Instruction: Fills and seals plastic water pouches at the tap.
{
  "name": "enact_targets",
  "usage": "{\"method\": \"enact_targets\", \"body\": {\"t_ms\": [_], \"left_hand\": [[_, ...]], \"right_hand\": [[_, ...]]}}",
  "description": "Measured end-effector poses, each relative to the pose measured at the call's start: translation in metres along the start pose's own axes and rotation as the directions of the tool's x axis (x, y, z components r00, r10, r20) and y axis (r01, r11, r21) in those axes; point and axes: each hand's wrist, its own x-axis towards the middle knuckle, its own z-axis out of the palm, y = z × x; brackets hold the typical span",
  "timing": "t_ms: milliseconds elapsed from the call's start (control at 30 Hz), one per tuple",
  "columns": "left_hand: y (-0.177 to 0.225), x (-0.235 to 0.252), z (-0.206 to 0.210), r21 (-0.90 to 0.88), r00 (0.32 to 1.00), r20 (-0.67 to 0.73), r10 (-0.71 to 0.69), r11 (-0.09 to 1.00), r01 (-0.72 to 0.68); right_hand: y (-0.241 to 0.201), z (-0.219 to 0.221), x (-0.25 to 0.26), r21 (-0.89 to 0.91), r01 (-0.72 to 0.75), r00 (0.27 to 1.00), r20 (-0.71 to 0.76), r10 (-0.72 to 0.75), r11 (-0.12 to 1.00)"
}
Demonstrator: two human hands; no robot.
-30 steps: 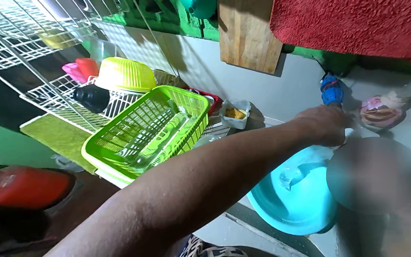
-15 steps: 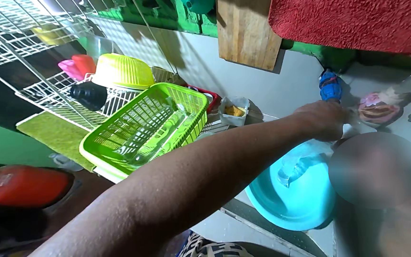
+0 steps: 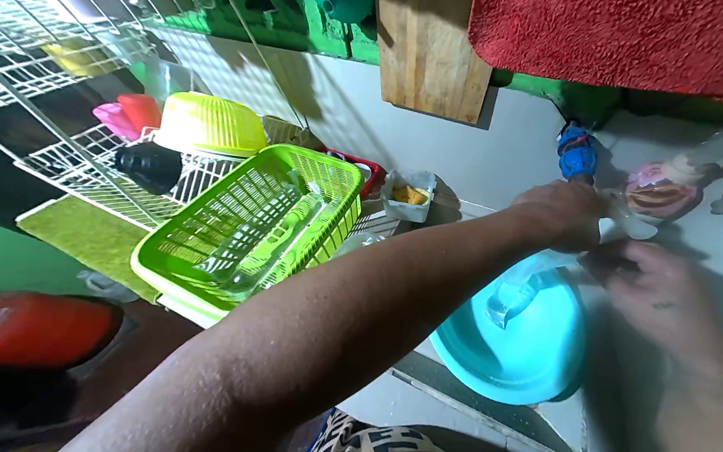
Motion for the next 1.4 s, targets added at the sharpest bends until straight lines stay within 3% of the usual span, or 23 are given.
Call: {"method": "enact_targets", "body": {"t_ms": [867,1233,1400], "left_hand": [[-0.009,0.008,0.019,-0.146,0.997,-0.038,-0.074,0.987,0.068],[-0.008,0.001,0.019,-0.065,0.999,-0.010,-0.034,0.997,0.034],[-0.003,-0.003,0.017,-0.095,0.996,-0.024,-0.082,0.992,0.079]], "right_hand": [[0.003,-0.003,-0.001,-0.067,-0.043,0.992,0.115,0.050,0.997],[0.005,-0.006,0.002,-0.060,0.009,0.997,0.082,-0.004,0.998],[0.004,-0.002,0.001,-0.048,0.030,0.998,0.053,-0.028,0.998]]}}
